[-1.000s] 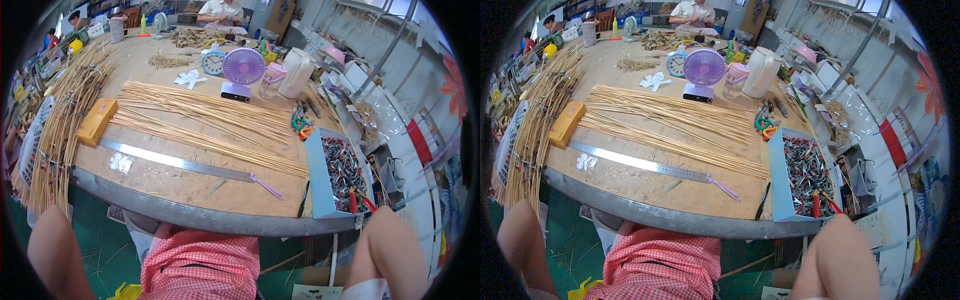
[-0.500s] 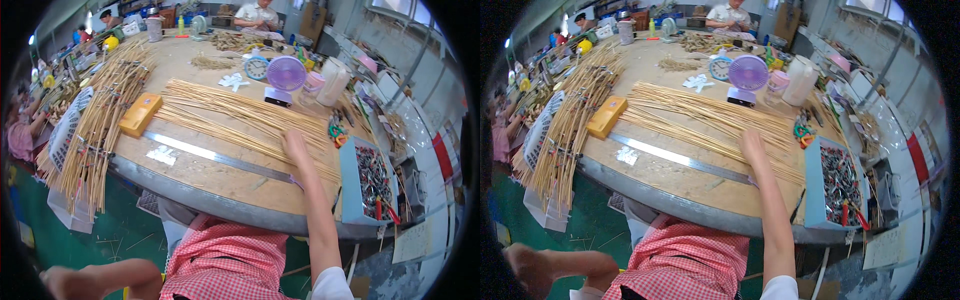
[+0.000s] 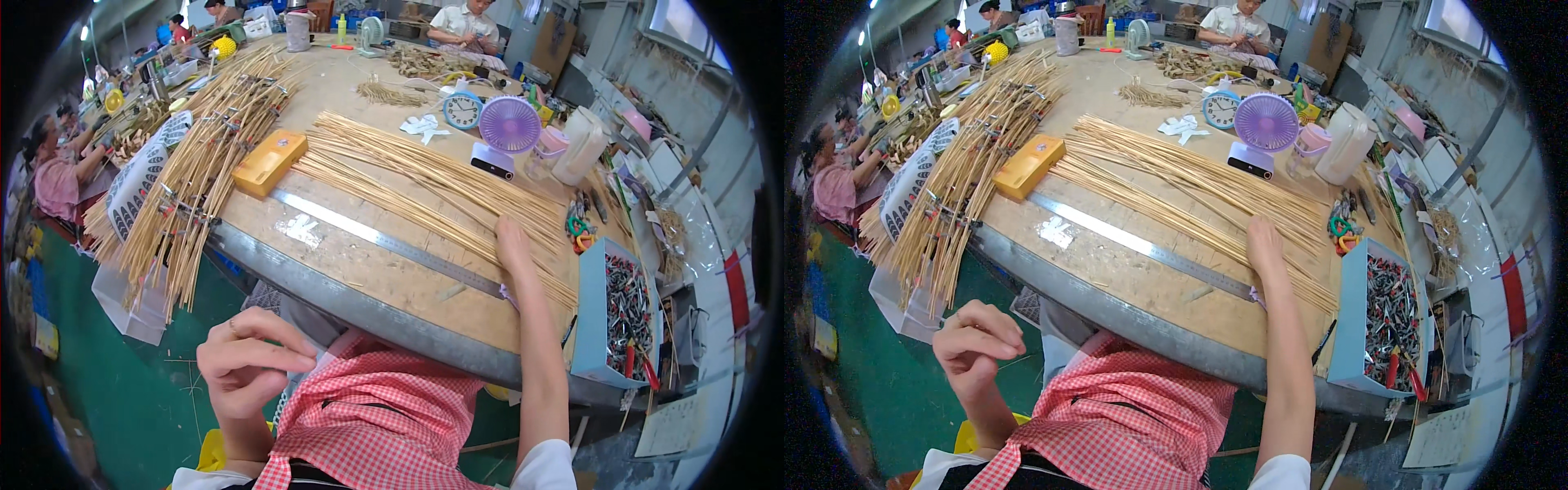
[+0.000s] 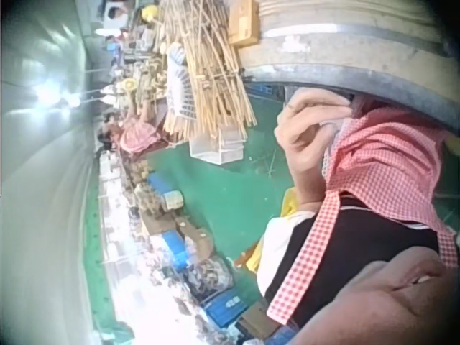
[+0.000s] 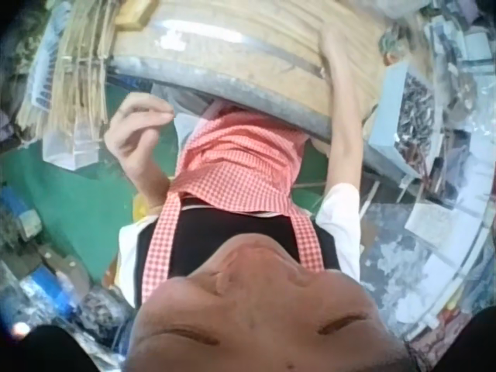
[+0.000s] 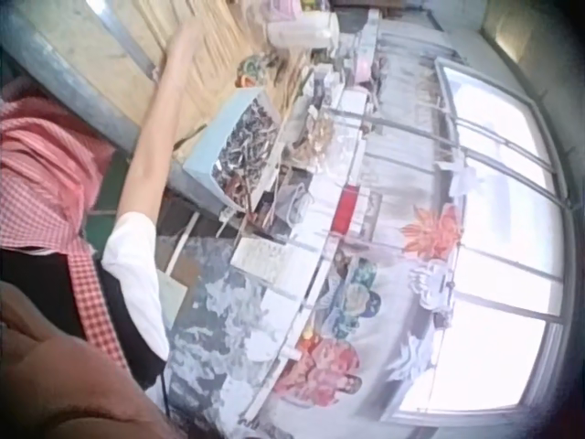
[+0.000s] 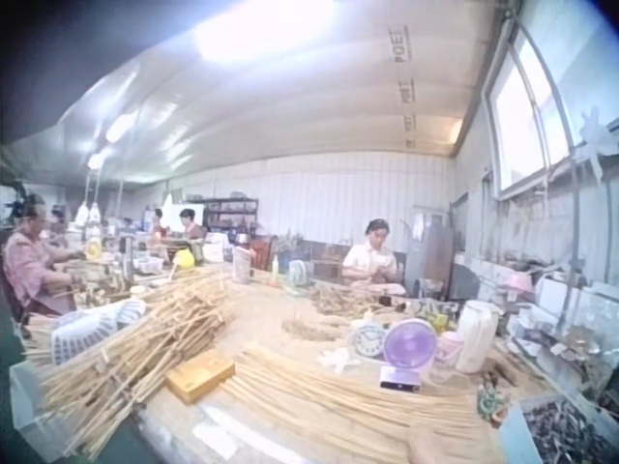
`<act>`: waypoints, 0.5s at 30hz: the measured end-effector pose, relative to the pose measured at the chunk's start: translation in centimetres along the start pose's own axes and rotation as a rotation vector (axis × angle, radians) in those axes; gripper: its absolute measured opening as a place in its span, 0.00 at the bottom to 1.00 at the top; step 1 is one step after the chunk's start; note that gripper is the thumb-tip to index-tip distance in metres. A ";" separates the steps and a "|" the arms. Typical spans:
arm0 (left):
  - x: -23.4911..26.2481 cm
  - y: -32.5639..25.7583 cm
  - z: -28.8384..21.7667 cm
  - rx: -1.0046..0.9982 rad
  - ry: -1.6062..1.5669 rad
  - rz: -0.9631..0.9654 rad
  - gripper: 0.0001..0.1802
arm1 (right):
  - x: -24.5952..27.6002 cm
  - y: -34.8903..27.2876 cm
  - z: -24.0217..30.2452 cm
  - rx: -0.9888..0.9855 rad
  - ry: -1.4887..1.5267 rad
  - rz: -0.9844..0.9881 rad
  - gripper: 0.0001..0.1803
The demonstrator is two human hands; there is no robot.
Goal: The person sits at a workbench in a factory and assembles long bamboo sticks. They pick up sticks, align them, and secure them together using small rubber bands. The person handles the sticks one by one, placing the finished bundles on the table.
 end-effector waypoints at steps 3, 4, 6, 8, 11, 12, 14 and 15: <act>-0.2 0.0 1.0 0.072 -0.005 -0.024 0.13 | -0.5 0.1 -0.1 0.043 -0.015 0.063 0.07; -0.5 0.0 1.3 0.101 -0.001 -0.013 0.12 | -0.8 0.0 -0.4 0.054 -0.011 0.068 0.07; -0.8 0.3 1.6 0.156 0.005 0.007 0.12 | -1.0 0.2 -0.7 0.078 -0.007 0.076 0.06; -1.1 0.5 1.8 0.170 0.032 0.043 0.11 | 0.0 -0.5 -1.2 0.007 0.078 -0.040 0.05; -0.9 0.4 3.1 0.196 0.073 0.045 0.11 | 4.5 -0.4 1.2 -0.019 0.171 -0.197 0.04; -0.8 0.4 4.0 0.219 0.076 0.044 0.11 | 6.6 -0.8 2.7 -0.025 0.192 -0.239 0.03; -0.5 -0.1 5.8 0.276 0.026 0.026 0.12 | 9.0 -1.8 5.7 -0.061 0.437 -0.299 0.03; -0.4 -0.4 7.0 0.304 -0.036 0.010 0.12 | 10.1 -2.5 7.6 -0.074 0.561 -0.323 0.04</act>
Point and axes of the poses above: each hand's wrist, its own y-axis towards the middle knuckle, its own x-axis out of the back of the hand, z = x × y, the point moved 6 cm from there along y, towards the middle knuckle, and after that the axes turned 15 degrees about x, right-handed, at the moved point
